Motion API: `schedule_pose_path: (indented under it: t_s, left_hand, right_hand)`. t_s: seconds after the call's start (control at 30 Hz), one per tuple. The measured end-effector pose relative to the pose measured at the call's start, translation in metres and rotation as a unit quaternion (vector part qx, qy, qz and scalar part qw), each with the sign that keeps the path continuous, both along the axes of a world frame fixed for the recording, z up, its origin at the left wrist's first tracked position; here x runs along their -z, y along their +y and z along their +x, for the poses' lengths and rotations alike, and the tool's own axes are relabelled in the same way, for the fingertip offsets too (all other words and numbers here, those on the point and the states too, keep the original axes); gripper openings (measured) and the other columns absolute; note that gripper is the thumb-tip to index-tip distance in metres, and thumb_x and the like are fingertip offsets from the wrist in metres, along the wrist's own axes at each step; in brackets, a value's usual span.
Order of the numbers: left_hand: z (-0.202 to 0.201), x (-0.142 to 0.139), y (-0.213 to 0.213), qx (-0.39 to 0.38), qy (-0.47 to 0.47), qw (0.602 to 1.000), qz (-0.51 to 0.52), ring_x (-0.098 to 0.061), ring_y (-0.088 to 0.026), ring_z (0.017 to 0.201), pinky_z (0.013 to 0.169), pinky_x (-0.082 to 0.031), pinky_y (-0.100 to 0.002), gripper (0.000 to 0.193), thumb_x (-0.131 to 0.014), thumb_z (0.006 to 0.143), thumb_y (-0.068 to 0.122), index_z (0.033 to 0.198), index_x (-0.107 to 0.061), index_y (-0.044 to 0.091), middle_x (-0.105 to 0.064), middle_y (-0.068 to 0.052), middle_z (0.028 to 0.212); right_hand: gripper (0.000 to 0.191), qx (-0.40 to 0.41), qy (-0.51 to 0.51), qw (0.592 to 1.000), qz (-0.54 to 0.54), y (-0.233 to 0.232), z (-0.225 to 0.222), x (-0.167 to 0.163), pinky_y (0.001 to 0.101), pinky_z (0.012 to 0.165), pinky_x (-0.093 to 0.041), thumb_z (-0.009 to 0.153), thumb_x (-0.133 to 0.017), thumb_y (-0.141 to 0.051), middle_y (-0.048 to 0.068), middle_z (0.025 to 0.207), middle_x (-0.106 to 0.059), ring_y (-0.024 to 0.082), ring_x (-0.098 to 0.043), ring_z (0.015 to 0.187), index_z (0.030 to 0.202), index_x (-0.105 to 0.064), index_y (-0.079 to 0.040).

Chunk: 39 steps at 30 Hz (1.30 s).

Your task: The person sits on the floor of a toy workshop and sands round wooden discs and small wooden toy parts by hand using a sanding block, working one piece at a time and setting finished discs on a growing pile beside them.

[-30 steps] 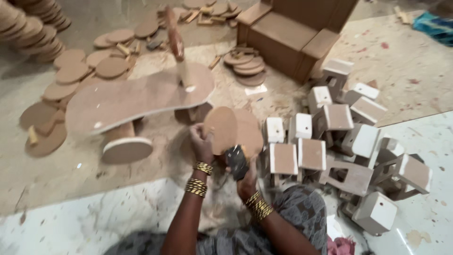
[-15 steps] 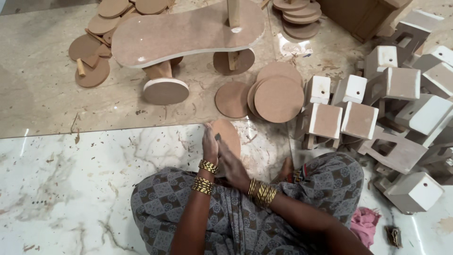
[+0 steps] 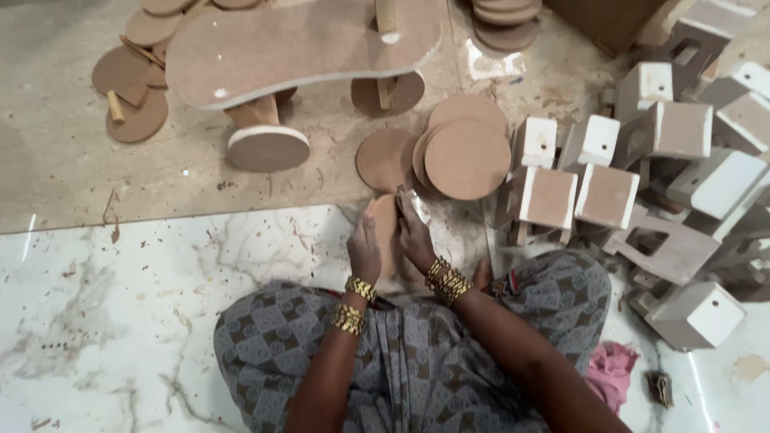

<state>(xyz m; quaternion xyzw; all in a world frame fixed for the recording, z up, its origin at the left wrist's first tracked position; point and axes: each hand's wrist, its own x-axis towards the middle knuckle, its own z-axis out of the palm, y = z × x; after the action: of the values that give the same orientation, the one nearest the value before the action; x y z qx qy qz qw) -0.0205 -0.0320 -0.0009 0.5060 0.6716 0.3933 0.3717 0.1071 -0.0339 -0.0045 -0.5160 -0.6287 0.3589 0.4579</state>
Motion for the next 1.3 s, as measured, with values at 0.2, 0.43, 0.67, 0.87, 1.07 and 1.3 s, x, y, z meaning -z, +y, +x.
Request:
schedule_pose_path:
  t_s: [0.2,0.43,0.67,0.87,1.07,1.3]
  left_hand:
    - [-0.004,0.012,0.014,0.004,-0.106,0.976,0.190,-0.063,-0.032,0.125,0.104,-0.048,-0.043,0.055,-0.031,0.122,0.039,0.151,-0.056,0.000,-0.064,-0.022,0.143]
    - [0.003,-0.011,0.001,-0.053,-0.157,0.979,-0.120,-0.053,-0.048,0.106,0.093,-0.043,-0.053,0.060,-0.035,0.112,0.042,0.161,-0.051,0.012,-0.063,-0.034,0.128]
    - [-0.010,-0.004,0.019,-0.024,-0.357,0.930,0.082,-0.037,-0.023,0.149,0.120,-0.029,-0.036,0.057,-0.039,0.108,0.042,0.154,-0.042,0.007,-0.044,-0.015,0.160]
    - [-0.022,-0.021,0.019,0.050,0.175,0.962,0.206,-0.022,-0.052,0.143,0.101,-0.044,-0.045,0.034,-0.069,0.098,0.020,0.131,-0.067,0.011,-0.023,-0.043,0.162]
    - [-0.028,-0.054,-0.003,0.062,0.130,0.977,0.160,-0.069,-0.039,0.075,0.066,-0.053,-0.045,0.031,-0.076,0.090,0.033,0.098,-0.068,0.004,-0.072,-0.018,0.082]
    - [-0.008,-0.002,0.011,-0.034,-0.036,0.986,0.157,-0.063,-0.040,0.109,0.090,-0.050,-0.044,0.041,-0.043,0.111,0.038,0.125,-0.061,0.003,-0.066,-0.024,0.118]
  right_hand:
    - [0.084,-0.096,-0.023,0.995,-0.003,-0.050,-0.015,0.004,0.0399,0.121,-0.028,0.086,-0.064,0.000,0.030,0.166,-0.022,0.039,-0.027,0.152,0.159,-0.023,0.000]
    - [0.076,-0.031,-0.092,0.995,0.024,-0.031,-0.001,-0.005,0.0406,0.132,-0.025,0.097,-0.052,0.010,0.027,0.173,-0.022,0.037,-0.023,0.163,0.167,-0.023,0.002]
    - [0.099,-0.153,-0.208,0.966,-0.004,-0.064,-0.003,-0.054,0.0435,0.113,-0.041,0.074,-0.073,-0.002,0.021,0.162,-0.031,0.035,-0.033,0.147,0.158,-0.022,-0.012]
    - [0.035,-0.031,-0.111,0.993,0.010,-0.013,0.033,-0.083,0.0260,0.086,-0.063,0.098,-0.063,-0.007,0.002,0.125,-0.077,0.016,-0.076,0.104,0.130,-0.070,-0.018]
    - [0.029,0.076,0.081,0.991,0.074,0.027,0.066,-0.053,0.0286,0.092,-0.059,0.105,-0.061,0.003,0.011,0.121,-0.078,0.020,-0.074,0.104,0.129,-0.072,-0.008]
    - [0.059,-0.038,-0.070,0.988,-0.129,-0.019,0.012,-0.029,0.0351,0.106,-0.055,0.108,-0.039,-0.002,0.014,0.154,-0.051,0.029,-0.066,0.128,0.164,-0.035,-0.019]
